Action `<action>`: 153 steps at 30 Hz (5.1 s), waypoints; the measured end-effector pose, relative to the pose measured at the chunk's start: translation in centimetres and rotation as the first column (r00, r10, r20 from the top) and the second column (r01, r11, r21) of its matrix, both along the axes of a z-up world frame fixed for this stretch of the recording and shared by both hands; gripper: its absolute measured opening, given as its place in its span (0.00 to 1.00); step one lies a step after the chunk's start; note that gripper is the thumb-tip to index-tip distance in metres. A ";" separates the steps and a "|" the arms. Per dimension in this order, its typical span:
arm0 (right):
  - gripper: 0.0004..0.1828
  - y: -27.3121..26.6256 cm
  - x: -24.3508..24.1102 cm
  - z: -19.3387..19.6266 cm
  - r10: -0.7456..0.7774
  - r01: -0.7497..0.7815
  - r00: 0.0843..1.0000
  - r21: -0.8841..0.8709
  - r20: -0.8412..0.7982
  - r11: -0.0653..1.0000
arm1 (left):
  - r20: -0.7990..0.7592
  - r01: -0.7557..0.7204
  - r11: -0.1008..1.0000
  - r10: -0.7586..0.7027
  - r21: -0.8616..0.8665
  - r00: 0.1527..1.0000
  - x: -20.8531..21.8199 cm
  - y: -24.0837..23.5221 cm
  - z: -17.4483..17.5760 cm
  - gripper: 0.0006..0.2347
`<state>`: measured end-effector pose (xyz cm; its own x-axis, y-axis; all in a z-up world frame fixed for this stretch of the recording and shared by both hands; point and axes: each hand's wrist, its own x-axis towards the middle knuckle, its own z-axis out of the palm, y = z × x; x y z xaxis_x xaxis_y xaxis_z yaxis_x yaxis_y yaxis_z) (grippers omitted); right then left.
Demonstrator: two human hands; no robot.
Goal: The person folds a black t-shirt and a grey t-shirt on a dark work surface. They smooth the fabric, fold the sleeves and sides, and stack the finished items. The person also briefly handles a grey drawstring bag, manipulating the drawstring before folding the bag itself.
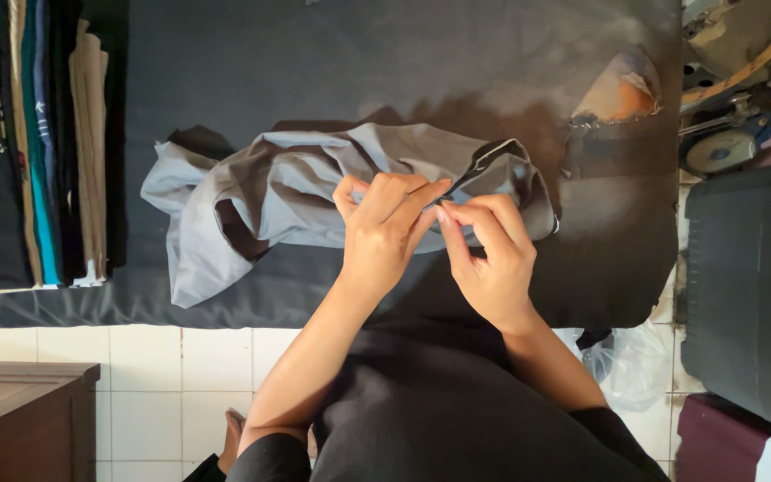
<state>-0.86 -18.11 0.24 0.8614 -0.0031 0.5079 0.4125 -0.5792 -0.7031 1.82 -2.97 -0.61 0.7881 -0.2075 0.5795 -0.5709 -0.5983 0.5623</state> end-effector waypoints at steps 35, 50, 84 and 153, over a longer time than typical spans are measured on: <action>0.17 -4.6 5.0 -1.1 0.240 -0.275 0.956 -0.221 -0.170 0.936 | -0.368 -0.219 0.840 0.024 -0.497 0.929 -0.9 7.1 -0.5 0.05; 0.21 -12.6 12.9 -1.2 0.480 -0.032 0.864 0.937 -0.148 0.347 | -0.237 -0.109 0.985 0.076 -0.133 0.969 8.0 16.9 1.5 0.16; 0.28 -7.9 12.6 -9.3 0.208 0.538 0.651 0.637 -0.730 0.552 | -0.648 -0.495 0.420 -0.530 -0.761 0.547 10.4 16.3 -9.5 0.12; 0.16 -11.6 -4.3 -10.5 -0.280 0.454 0.799 0.227 -0.532 0.862 | -0.732 -0.525 0.744 0.072 -0.413 0.677 -1.6 16.8 -8.0 0.13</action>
<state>-5.21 -29.71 -10.22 0.8874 -0.4587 -0.0450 -0.2112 -0.3179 -0.9243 0.18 13.80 -8.60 0.9414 0.2868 -0.1774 0.2171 -0.1130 0.9696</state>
